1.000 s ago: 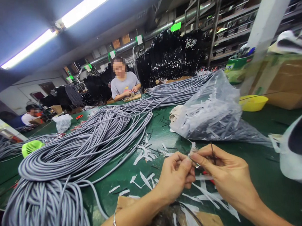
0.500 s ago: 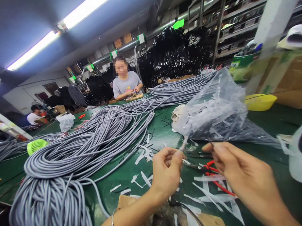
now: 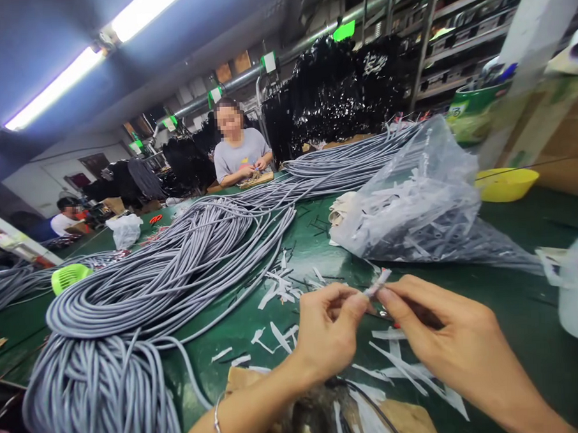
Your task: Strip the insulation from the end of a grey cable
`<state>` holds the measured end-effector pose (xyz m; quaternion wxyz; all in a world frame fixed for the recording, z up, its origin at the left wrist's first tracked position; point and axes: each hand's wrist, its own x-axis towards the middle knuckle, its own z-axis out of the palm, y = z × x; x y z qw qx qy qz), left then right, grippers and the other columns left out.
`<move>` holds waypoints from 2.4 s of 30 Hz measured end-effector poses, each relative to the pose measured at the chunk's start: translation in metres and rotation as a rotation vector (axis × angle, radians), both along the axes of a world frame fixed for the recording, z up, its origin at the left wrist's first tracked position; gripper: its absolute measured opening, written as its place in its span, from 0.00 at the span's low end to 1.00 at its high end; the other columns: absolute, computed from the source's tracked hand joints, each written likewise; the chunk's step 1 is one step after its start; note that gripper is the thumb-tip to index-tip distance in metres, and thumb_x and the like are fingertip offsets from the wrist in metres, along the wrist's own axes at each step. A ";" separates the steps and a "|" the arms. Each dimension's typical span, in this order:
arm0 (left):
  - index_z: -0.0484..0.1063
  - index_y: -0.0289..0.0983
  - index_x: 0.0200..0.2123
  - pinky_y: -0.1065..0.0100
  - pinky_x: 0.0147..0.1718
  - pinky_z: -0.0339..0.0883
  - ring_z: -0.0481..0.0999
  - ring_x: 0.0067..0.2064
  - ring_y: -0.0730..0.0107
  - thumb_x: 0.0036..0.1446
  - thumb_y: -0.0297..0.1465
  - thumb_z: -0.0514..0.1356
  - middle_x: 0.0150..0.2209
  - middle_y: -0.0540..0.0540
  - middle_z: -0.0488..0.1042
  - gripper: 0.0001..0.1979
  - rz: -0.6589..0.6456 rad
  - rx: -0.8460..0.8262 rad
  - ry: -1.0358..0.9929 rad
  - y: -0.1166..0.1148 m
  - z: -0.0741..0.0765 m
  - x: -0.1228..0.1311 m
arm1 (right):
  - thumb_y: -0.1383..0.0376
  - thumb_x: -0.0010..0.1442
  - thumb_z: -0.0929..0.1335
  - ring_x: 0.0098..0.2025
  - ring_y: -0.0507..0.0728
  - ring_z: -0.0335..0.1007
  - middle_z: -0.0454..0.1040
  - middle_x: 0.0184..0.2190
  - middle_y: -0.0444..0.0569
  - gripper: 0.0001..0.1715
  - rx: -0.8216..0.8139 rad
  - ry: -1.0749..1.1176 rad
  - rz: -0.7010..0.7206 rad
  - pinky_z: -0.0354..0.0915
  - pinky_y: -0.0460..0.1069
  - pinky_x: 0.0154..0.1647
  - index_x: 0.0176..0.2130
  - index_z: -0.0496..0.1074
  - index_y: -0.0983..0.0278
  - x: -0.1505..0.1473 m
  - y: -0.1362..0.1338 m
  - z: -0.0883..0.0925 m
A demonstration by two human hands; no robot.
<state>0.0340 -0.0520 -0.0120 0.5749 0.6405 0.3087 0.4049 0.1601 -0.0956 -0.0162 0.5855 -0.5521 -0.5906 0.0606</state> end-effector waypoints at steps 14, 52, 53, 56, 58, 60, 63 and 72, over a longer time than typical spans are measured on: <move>0.68 0.37 0.23 0.70 0.22 0.52 0.58 0.20 0.74 0.57 0.39 0.54 0.19 0.51 0.64 0.15 -0.007 0.453 0.159 0.011 -0.009 -0.009 | 0.35 0.51 0.64 0.13 0.46 0.36 0.44 0.12 0.34 0.33 -0.456 0.403 0.317 0.36 0.45 0.10 0.22 0.66 0.61 0.004 0.015 -0.035; 0.63 0.37 0.25 0.73 0.16 0.40 0.46 0.19 0.79 0.52 0.58 0.58 0.18 0.59 0.51 0.28 0.037 -0.001 -0.028 0.010 -0.011 -0.007 | 0.50 0.38 0.77 0.19 0.52 0.65 0.70 0.20 0.42 0.24 -0.161 0.497 0.077 0.64 0.45 0.17 0.31 0.74 0.62 -0.003 0.007 -0.007; 0.64 0.37 0.26 0.72 0.16 0.40 0.46 0.19 0.79 0.52 0.58 0.58 0.18 0.59 0.51 0.28 0.011 0.007 -0.027 0.008 -0.012 -0.007 | 0.49 0.34 0.78 0.21 0.53 0.67 0.71 0.21 0.43 0.29 -0.226 0.575 0.128 0.66 0.46 0.19 0.33 0.75 0.63 -0.002 0.009 -0.006; 0.63 0.37 0.25 0.72 0.16 0.39 0.45 0.19 0.80 0.54 0.57 0.57 0.18 0.59 0.51 0.28 -0.051 0.011 -0.046 0.005 -0.012 -0.006 | 0.47 0.30 0.79 0.25 0.55 0.69 0.72 0.21 0.47 0.29 -0.307 0.739 0.247 0.67 0.46 0.22 0.26 0.75 0.64 -0.005 0.011 -0.002; 0.62 0.37 0.24 0.72 0.16 0.39 0.44 0.18 0.80 0.53 0.58 0.57 0.17 0.60 0.49 0.28 -0.096 -0.019 -0.069 0.005 -0.010 -0.005 | 0.45 0.30 0.79 0.19 0.49 0.60 0.70 0.18 0.45 0.29 -0.314 0.820 0.281 0.58 0.43 0.16 0.21 0.73 0.65 -0.008 0.011 0.000; 0.60 0.38 0.23 0.73 0.14 0.38 0.43 0.17 0.82 0.52 0.59 0.58 0.16 0.61 0.48 0.29 -0.163 -0.069 -0.085 0.007 -0.008 -0.004 | 0.44 0.31 0.78 0.15 0.44 0.47 0.65 0.15 0.42 0.30 -0.337 0.891 0.336 0.46 0.41 0.12 0.20 0.71 0.66 -0.009 0.010 0.001; 0.57 0.39 0.22 0.75 0.12 0.36 0.41 0.14 0.83 0.50 0.60 0.58 0.15 0.62 0.46 0.30 -0.299 -0.155 -0.093 0.009 -0.006 -0.004 | 0.47 0.35 0.78 0.14 0.42 0.36 0.55 0.11 0.35 0.27 -0.386 0.951 0.462 0.39 0.41 0.12 0.24 0.73 0.66 -0.006 0.008 0.000; 0.57 0.39 0.24 0.77 0.11 0.35 0.39 0.13 0.85 0.49 0.59 0.61 0.14 0.64 0.44 0.29 -0.492 -0.270 -0.123 0.014 -0.011 -0.005 | 0.56 0.36 0.79 0.15 0.44 0.43 0.65 0.14 0.42 0.16 -0.276 0.805 0.460 0.38 0.42 0.12 0.22 0.78 0.64 0.002 0.009 0.000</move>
